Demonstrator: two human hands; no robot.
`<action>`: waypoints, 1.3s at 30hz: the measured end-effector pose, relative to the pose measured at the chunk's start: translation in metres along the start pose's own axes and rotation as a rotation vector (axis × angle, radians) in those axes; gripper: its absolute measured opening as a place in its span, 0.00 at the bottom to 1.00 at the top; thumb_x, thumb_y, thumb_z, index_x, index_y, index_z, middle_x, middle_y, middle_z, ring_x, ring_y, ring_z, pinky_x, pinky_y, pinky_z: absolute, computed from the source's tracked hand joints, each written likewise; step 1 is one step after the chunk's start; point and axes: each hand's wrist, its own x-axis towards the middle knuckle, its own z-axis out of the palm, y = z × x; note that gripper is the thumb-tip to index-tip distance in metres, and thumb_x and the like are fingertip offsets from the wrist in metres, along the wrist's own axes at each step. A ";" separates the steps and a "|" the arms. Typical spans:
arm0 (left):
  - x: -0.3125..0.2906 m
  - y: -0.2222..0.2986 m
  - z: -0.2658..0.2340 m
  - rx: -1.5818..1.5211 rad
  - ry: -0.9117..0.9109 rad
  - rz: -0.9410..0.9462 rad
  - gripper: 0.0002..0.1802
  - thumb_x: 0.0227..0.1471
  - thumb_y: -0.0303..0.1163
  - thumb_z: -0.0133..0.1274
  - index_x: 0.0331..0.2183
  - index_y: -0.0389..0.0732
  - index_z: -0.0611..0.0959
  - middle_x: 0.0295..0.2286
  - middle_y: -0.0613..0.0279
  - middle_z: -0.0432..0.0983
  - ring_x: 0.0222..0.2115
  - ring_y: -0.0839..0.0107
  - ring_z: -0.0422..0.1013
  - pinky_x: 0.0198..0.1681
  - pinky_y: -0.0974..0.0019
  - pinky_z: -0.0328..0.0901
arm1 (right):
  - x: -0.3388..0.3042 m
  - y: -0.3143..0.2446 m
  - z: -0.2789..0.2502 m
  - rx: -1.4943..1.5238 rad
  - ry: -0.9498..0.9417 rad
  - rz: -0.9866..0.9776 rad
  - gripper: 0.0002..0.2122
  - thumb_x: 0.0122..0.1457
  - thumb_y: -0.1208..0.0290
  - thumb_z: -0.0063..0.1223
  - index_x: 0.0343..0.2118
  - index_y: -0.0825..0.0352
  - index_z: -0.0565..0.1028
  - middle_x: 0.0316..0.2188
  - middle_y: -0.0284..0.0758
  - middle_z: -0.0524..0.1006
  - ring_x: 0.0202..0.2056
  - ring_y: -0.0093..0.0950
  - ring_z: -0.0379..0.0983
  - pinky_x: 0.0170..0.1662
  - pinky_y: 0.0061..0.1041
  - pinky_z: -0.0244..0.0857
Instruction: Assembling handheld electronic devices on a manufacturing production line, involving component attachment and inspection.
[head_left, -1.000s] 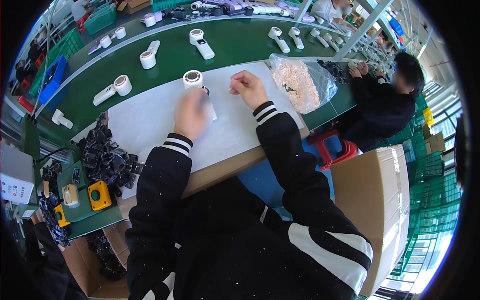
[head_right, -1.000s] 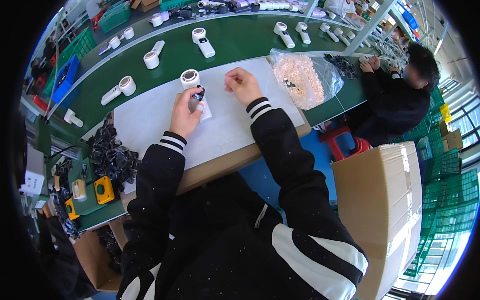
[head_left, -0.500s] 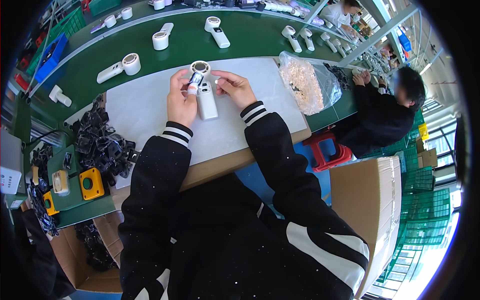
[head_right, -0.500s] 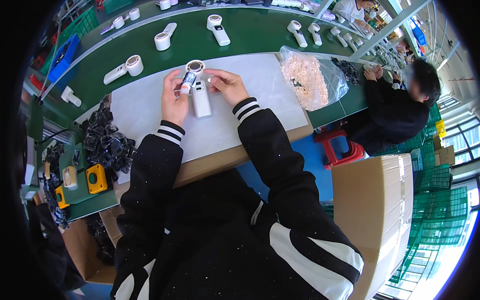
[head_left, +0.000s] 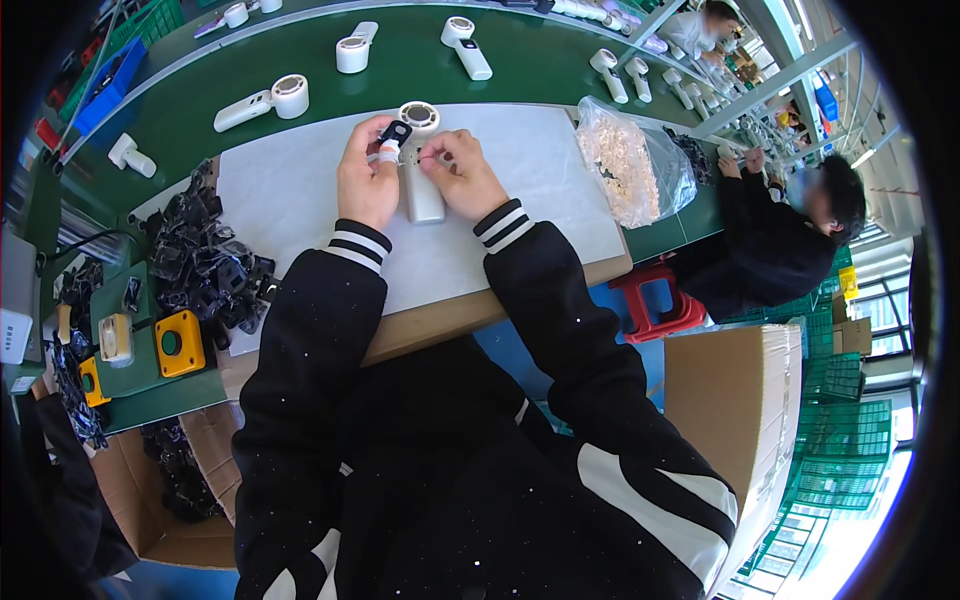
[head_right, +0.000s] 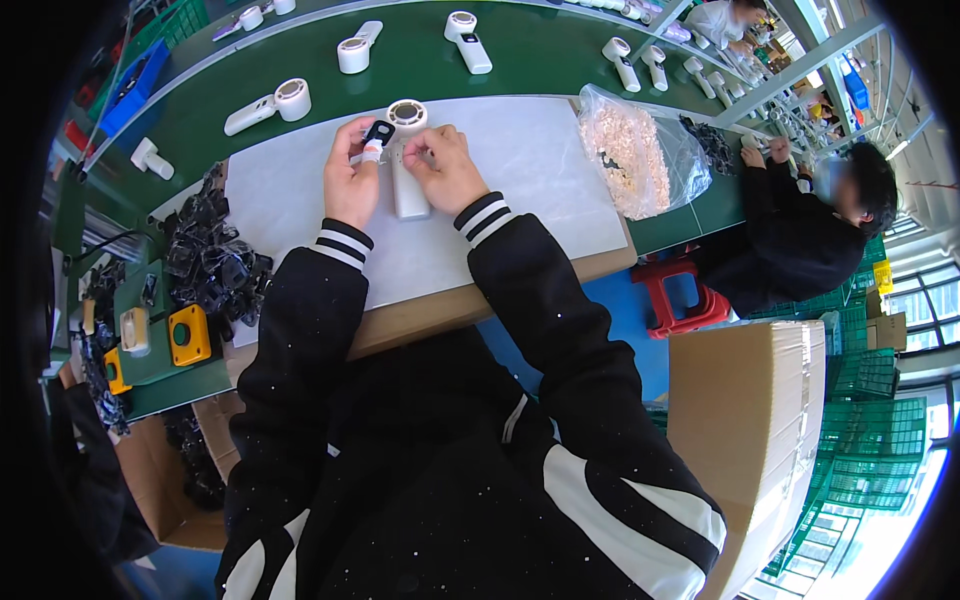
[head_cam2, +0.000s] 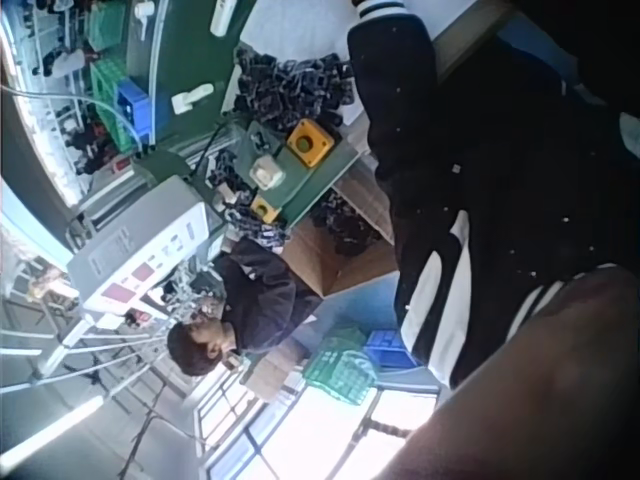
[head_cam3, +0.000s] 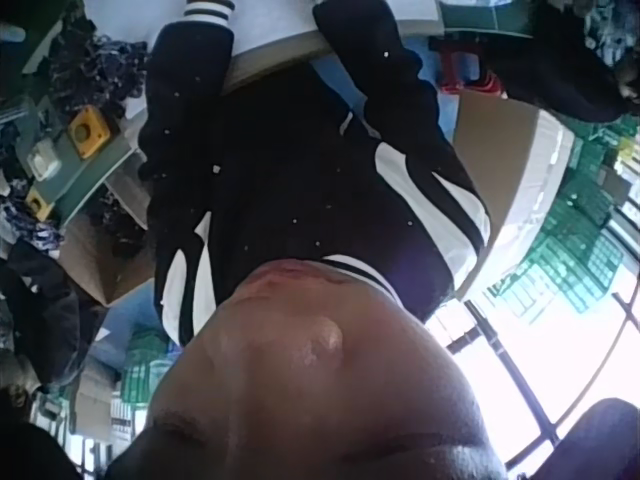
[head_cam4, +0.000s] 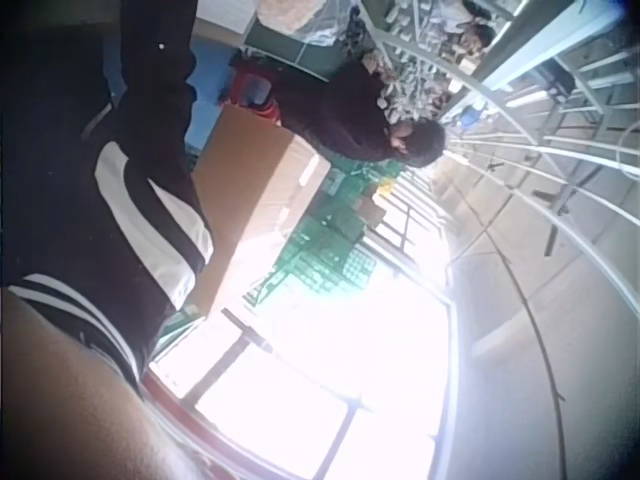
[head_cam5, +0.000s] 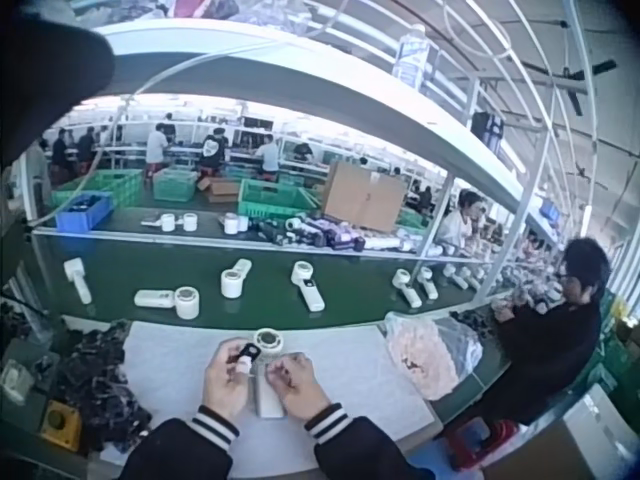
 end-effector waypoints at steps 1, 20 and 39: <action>0.001 -0.002 -0.001 0.003 0.002 -0.002 0.23 0.47 0.14 0.43 0.46 0.42 0.75 0.38 0.59 0.73 0.36 0.68 0.69 0.40 0.70 0.65 | 0.001 0.000 0.004 0.003 -0.002 0.000 0.04 0.59 0.77 0.48 0.36 0.67 0.71 0.35 0.37 0.68 0.38 0.27 0.65 0.42 0.23 0.64; 0.044 0.022 -0.017 0.302 -0.620 0.207 0.24 0.46 0.12 0.42 0.46 0.40 0.73 0.39 0.58 0.71 0.39 0.67 0.67 0.45 0.67 0.62 | 0.014 -0.004 -0.003 0.553 0.090 0.102 0.07 0.53 0.73 0.53 0.34 0.68 0.71 0.29 0.36 0.72 0.32 0.33 0.69 0.38 0.28 0.64; 0.018 -0.018 -0.011 0.839 -0.388 0.001 0.16 0.55 0.35 0.46 0.46 0.44 0.74 0.37 0.56 0.76 0.38 0.55 0.71 0.41 0.59 0.64 | 0.011 -0.012 -0.006 -0.138 -0.032 0.406 0.12 0.58 0.64 0.45 0.37 0.68 0.74 0.28 0.44 0.78 0.31 0.45 0.74 0.38 0.35 0.67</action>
